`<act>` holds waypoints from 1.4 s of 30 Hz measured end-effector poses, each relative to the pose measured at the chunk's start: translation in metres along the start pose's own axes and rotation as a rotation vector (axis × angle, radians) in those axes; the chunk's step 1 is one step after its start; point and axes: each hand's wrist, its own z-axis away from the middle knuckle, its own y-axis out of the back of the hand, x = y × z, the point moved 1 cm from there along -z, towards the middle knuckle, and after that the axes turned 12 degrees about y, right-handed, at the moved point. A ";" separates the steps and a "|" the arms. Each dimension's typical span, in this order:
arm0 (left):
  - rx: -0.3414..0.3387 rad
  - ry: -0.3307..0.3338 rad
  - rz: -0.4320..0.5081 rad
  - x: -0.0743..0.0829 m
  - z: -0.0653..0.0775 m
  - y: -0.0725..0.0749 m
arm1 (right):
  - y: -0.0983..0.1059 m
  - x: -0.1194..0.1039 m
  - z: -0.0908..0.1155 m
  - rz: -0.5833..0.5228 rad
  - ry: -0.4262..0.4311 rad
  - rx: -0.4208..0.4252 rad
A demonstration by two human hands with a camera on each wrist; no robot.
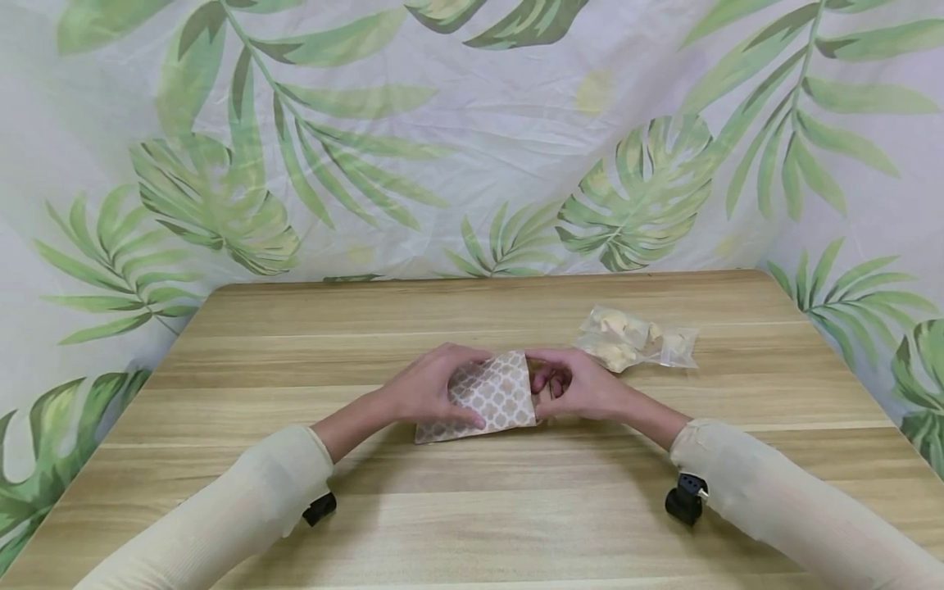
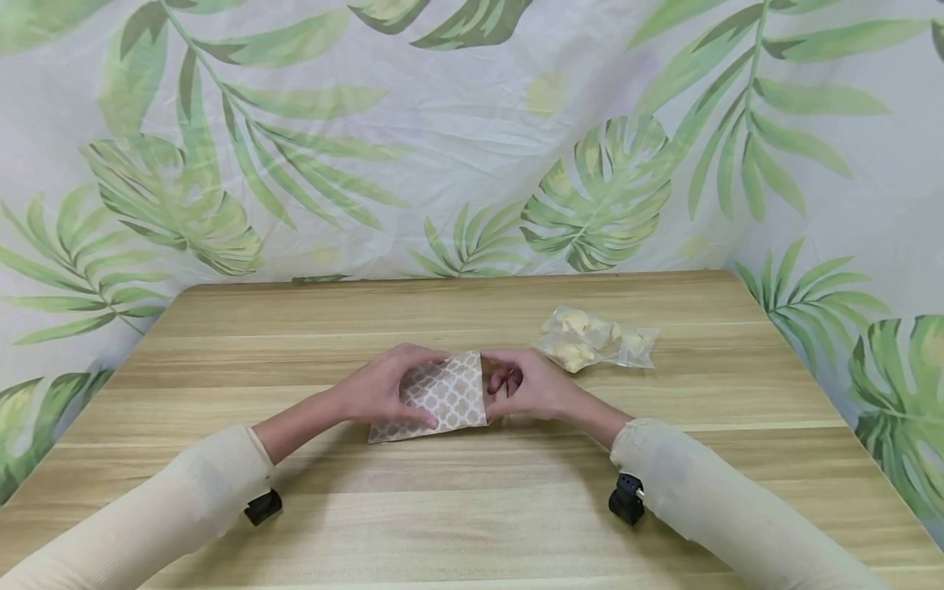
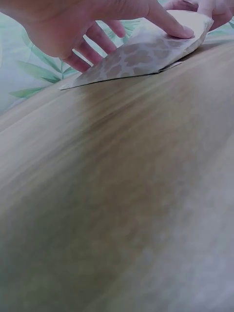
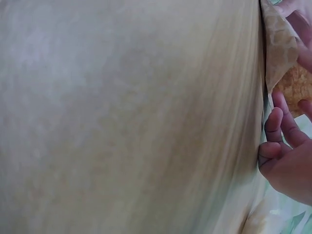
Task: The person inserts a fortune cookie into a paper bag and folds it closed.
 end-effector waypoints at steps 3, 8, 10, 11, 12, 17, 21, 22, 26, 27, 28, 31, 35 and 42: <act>0.000 -0.010 -0.023 0.001 0.000 -0.001 | -0.001 0.000 -0.001 0.015 -0.040 0.032; 0.000 -0.006 -0.056 0.004 0.000 -0.002 | -0.003 -0.004 -0.005 0.058 -0.146 0.101; 0.001 -0.005 -0.066 0.004 0.000 -0.002 | -0.003 -0.007 -0.008 0.068 -0.181 0.113; -0.002 -0.003 -0.069 0.004 0.000 -0.002 | -0.004 -0.008 -0.009 0.067 -0.193 0.113; -0.004 -0.002 -0.073 0.004 -0.001 -0.002 | -0.004 -0.009 -0.010 0.061 -0.201 0.110; -0.026 0.004 -0.089 0.004 -0.001 -0.002 | -0.005 -0.012 -0.012 0.051 -0.228 0.104; -0.038 -0.002 -0.105 0.003 -0.002 -0.002 | -0.004 -0.013 -0.011 0.013 -0.257 0.112; -0.039 -0.002 -0.106 0.003 -0.002 -0.002 | -0.004 -0.012 -0.011 -0.002 -0.267 0.114; -0.035 -0.005 -0.111 0.002 -0.001 -0.002 | -0.004 -0.012 -0.010 -0.076 -0.307 0.129; -0.032 -0.006 -0.111 0.002 -0.001 -0.002 | -0.004 -0.012 -0.010 -0.091 -0.312 0.132; -0.030 -0.007 -0.111 0.002 -0.001 -0.002 | -0.004 -0.012 -0.010 -0.101 -0.317 0.136; -0.022 -0.010 -0.108 0.002 0.000 -0.002 | -0.004 -0.013 -0.010 -0.130 -0.330 0.150; -0.014 -0.011 -0.096 0.000 0.000 -0.002 | -0.003 -0.014 -0.010 -0.179 -0.343 0.166; -0.015 -0.010 -0.060 -0.003 0.001 -0.003 | -0.001 -0.013 -0.008 -0.233 -0.334 0.171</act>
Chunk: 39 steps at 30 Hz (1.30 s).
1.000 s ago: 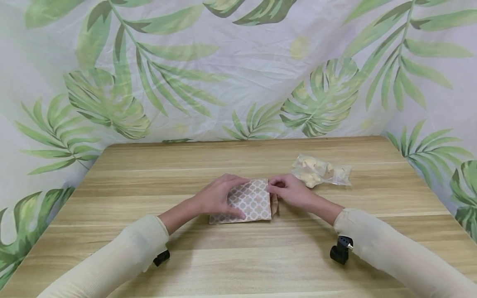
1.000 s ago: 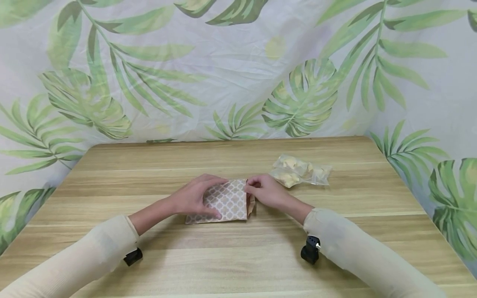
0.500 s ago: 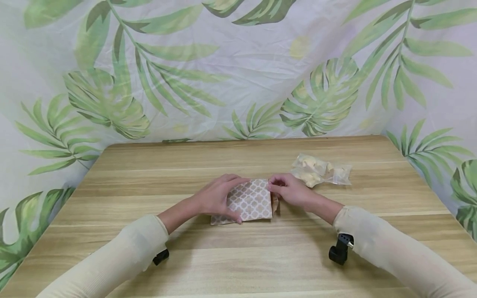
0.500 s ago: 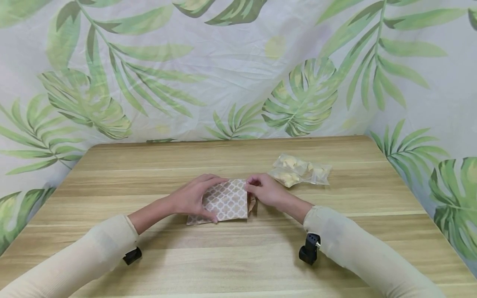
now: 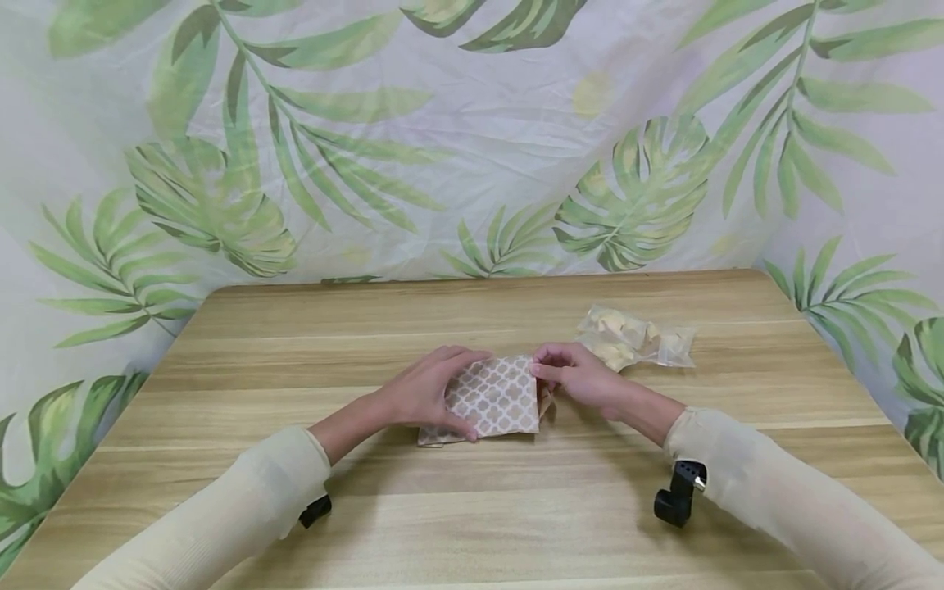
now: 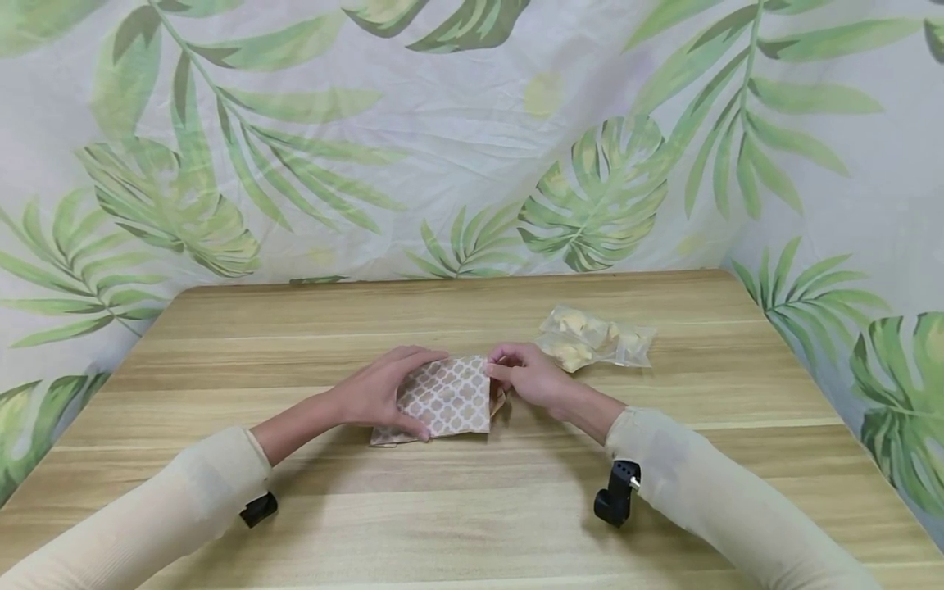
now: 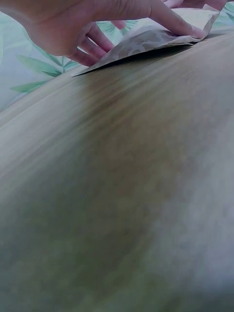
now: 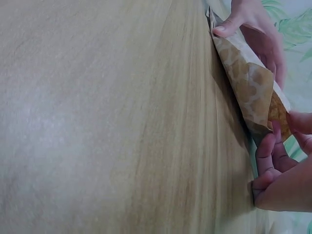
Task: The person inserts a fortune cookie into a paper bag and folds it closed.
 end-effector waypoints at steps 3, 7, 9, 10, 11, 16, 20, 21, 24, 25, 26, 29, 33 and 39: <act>-0.001 0.006 0.023 0.000 -0.001 0.000 | 0.001 0.001 0.000 0.001 0.006 0.001; -0.008 0.026 0.049 0.000 -0.001 0.000 | 0.004 0.003 0.000 0.002 0.016 -0.008; -0.007 0.039 0.061 -0.001 0.000 0.001 | 0.005 0.004 0.001 0.007 0.030 -0.018; -0.006 0.043 0.068 -0.001 0.000 0.002 | 0.006 0.004 0.001 0.011 0.038 -0.025; -0.004 0.048 0.073 -0.002 0.001 0.002 | 0.007 0.005 0.001 0.014 0.049 -0.032; 0.004 0.052 0.089 -0.004 0.004 0.006 | 0.012 0.011 0.001 0.056 0.120 -0.069; 0.002 0.055 0.086 -0.006 0.005 0.008 | 0.014 0.012 0.001 0.138 0.157 -0.102; 0.002 0.056 0.087 -0.006 0.005 0.009 | 0.014 0.012 0.001 0.166 0.165 -0.109; 0.005 0.054 0.088 -0.007 0.006 0.010 | 0.014 0.011 0.001 0.243 0.174 -0.119; 0.006 0.054 0.089 -0.007 0.006 0.010 | 0.014 0.011 0.002 0.272 0.176 -0.117; 0.009 0.050 0.089 -0.007 0.007 0.010 | 0.014 0.011 0.002 0.304 0.175 -0.114; 0.019 0.033 0.086 -0.006 0.007 0.011 | 0.014 0.010 0.003 0.396 0.179 -0.106; 0.032 0.007 0.063 -0.005 0.007 0.014 | 0.013 0.008 0.004 0.497 0.232 -0.113; 0.015 0.003 0.030 -0.001 0.006 0.016 | 0.012 0.005 0.005 0.537 0.270 -0.116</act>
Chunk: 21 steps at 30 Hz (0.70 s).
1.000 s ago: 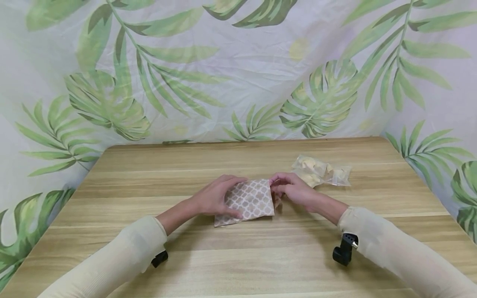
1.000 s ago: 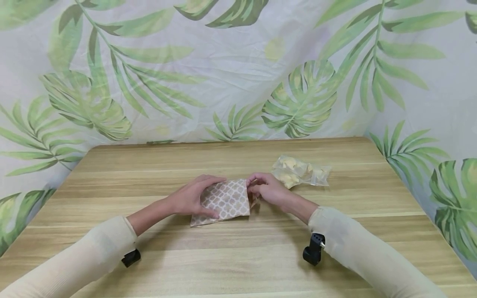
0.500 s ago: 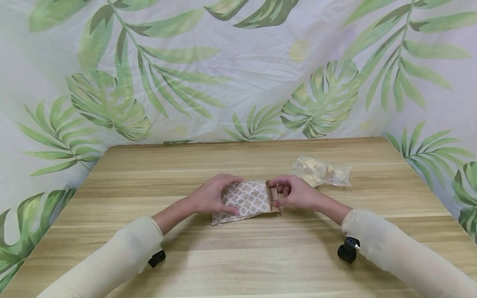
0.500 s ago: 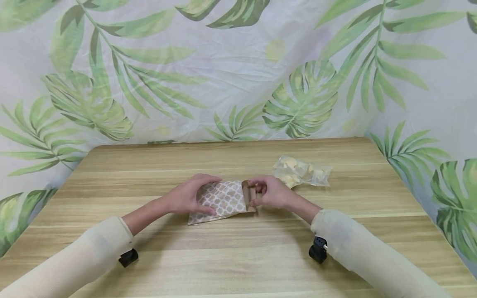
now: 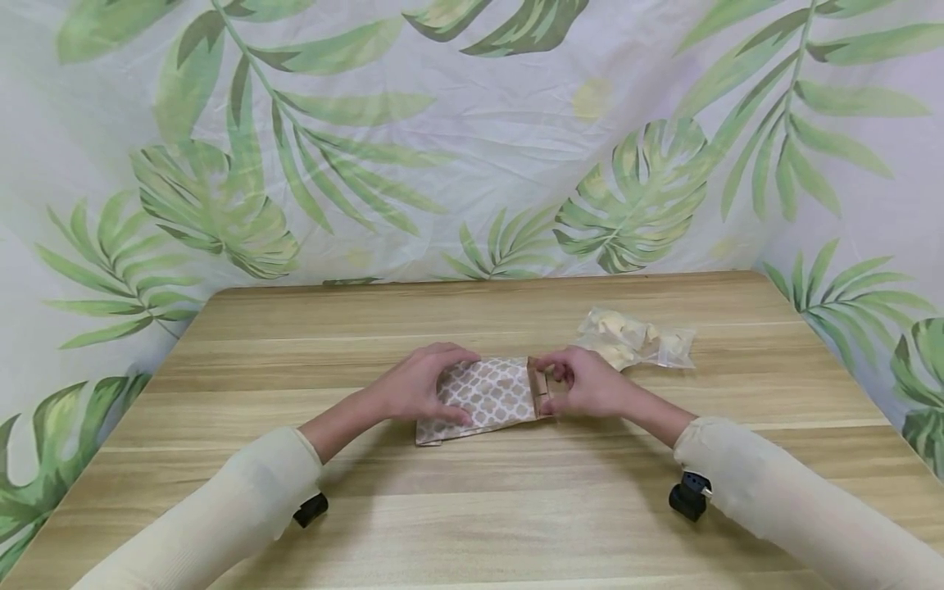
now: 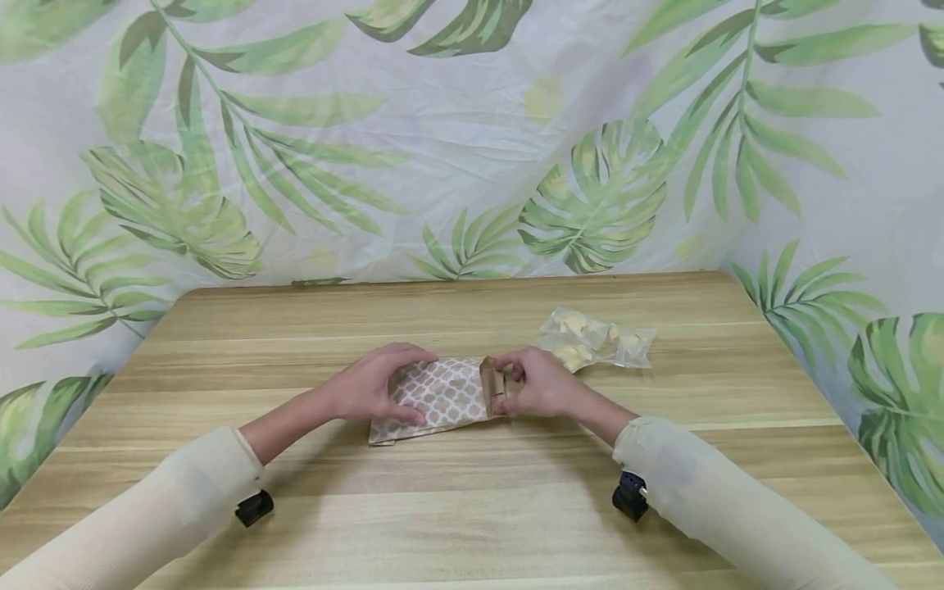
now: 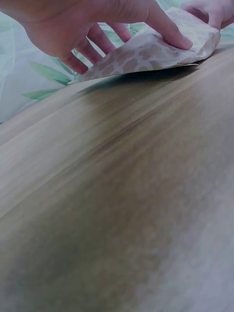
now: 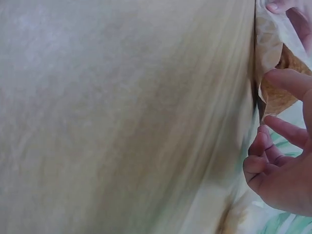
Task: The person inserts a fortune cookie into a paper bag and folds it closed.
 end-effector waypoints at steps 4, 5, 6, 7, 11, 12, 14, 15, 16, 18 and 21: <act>-0.006 0.000 -0.008 0.001 -0.001 0.000 | 0.004 -0.003 0.002 0.005 0.009 0.018; -0.006 0.001 -0.007 0.001 -0.001 0.000 | 0.006 -0.003 0.003 0.005 0.012 0.022; -0.006 0.001 -0.006 0.001 -0.001 0.000 | 0.008 -0.003 0.004 0.003 0.015 0.027; -0.004 0.000 -0.006 0.001 -0.001 0.000 | 0.009 -0.004 0.004 0.005 0.019 0.032; -0.002 0.003 0.005 0.000 0.000 0.000 | 0.016 -0.005 0.008 -0.004 0.050 0.059; -0.002 0.004 0.006 0.000 0.000 0.000 | 0.018 -0.005 0.009 -0.003 0.060 0.068; -0.002 0.007 0.007 0.000 0.000 -0.001 | 0.022 -0.005 0.011 0.008 0.080 0.088; -0.002 0.007 0.006 -0.001 0.000 -0.001 | 0.024 -0.006 0.012 0.014 0.089 0.097; -0.003 0.008 0.007 -0.001 0.000 -0.001 | 0.026 -0.005 0.013 0.022 0.093 0.106; -0.004 0.010 0.009 -0.002 0.000 -0.001 | 0.030 -0.005 0.014 0.040 0.091 0.118; -0.003 0.011 0.014 -0.002 0.000 -0.001 | 0.036 -0.004 0.017 0.062 0.082 0.130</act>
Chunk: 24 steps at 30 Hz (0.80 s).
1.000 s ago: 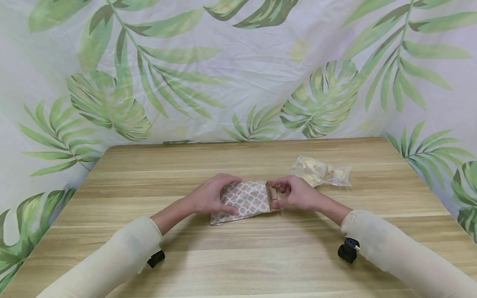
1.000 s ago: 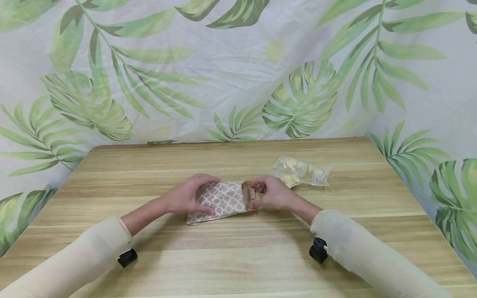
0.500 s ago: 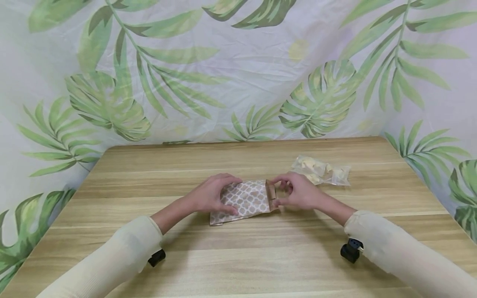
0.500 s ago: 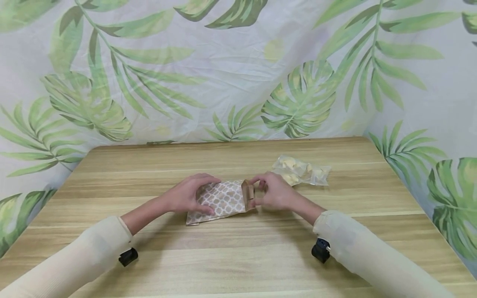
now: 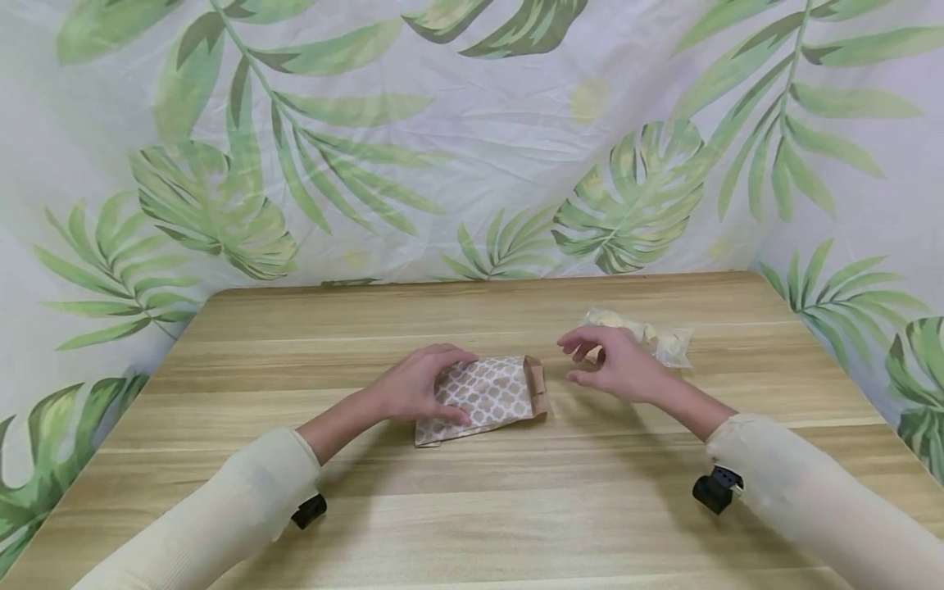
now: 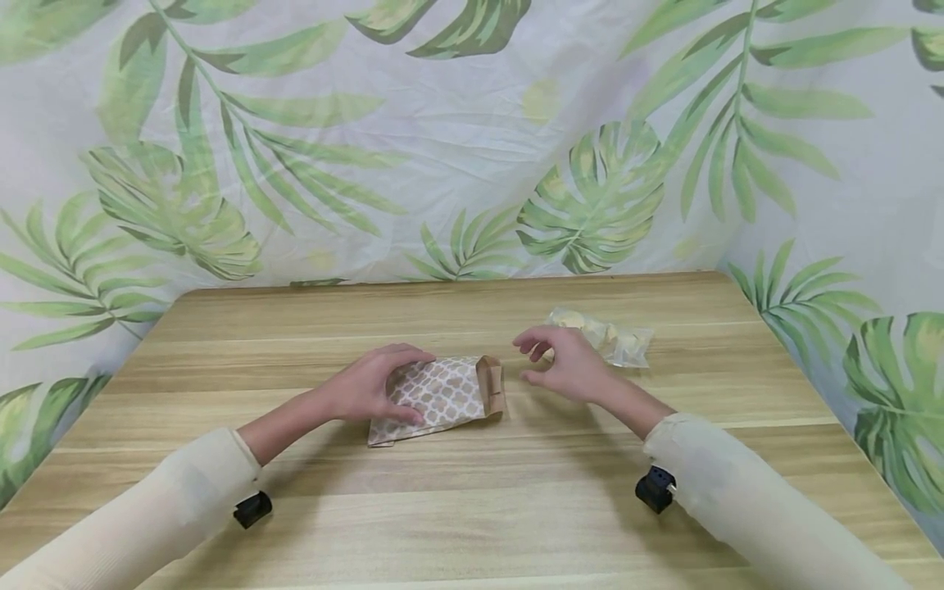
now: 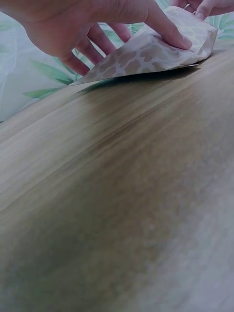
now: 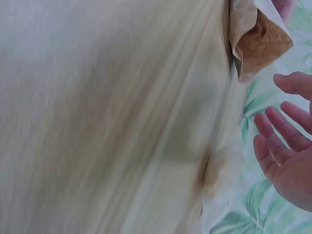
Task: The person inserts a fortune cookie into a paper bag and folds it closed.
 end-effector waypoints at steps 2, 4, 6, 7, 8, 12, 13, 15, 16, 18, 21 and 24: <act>0.000 0.000 0.003 0.000 0.000 0.000 | 0.004 0.001 0.001 0.021 -0.005 0.005; 0.002 -0.001 0.001 -0.001 0.000 0.000 | 0.009 0.003 0.002 0.040 -0.010 0.010; -0.001 0.003 0.002 -0.002 0.000 0.000 | 0.013 0.004 0.003 0.057 -0.013 0.015; -0.002 0.006 0.002 -0.003 0.000 -0.001 | 0.016 0.005 0.003 0.063 -0.012 0.017; -0.003 0.009 0.002 -0.003 0.000 -0.001 | 0.018 0.006 0.003 0.070 -0.013 0.018; -0.008 0.019 0.005 -0.005 0.001 -0.001 | 0.027 0.013 0.002 0.107 -0.002 0.012; -0.010 0.024 0.008 -0.005 0.001 -0.001 | 0.029 0.014 0.003 0.116 -0.004 0.006; -0.012 0.026 0.011 -0.005 0.001 -0.002 | 0.032 0.018 0.003 0.132 -0.007 -0.010; -0.012 0.026 0.012 -0.005 0.002 -0.002 | 0.033 0.019 0.004 0.141 -0.008 -0.021; -0.012 0.027 0.018 -0.006 0.002 -0.002 | 0.034 0.021 0.005 0.154 -0.011 -0.041; -0.006 0.017 0.021 -0.006 0.004 -0.001 | 0.034 0.022 0.006 0.177 -0.019 -0.071; -0.006 0.017 0.026 -0.006 0.004 -0.001 | 0.033 0.023 0.007 0.197 -0.039 -0.091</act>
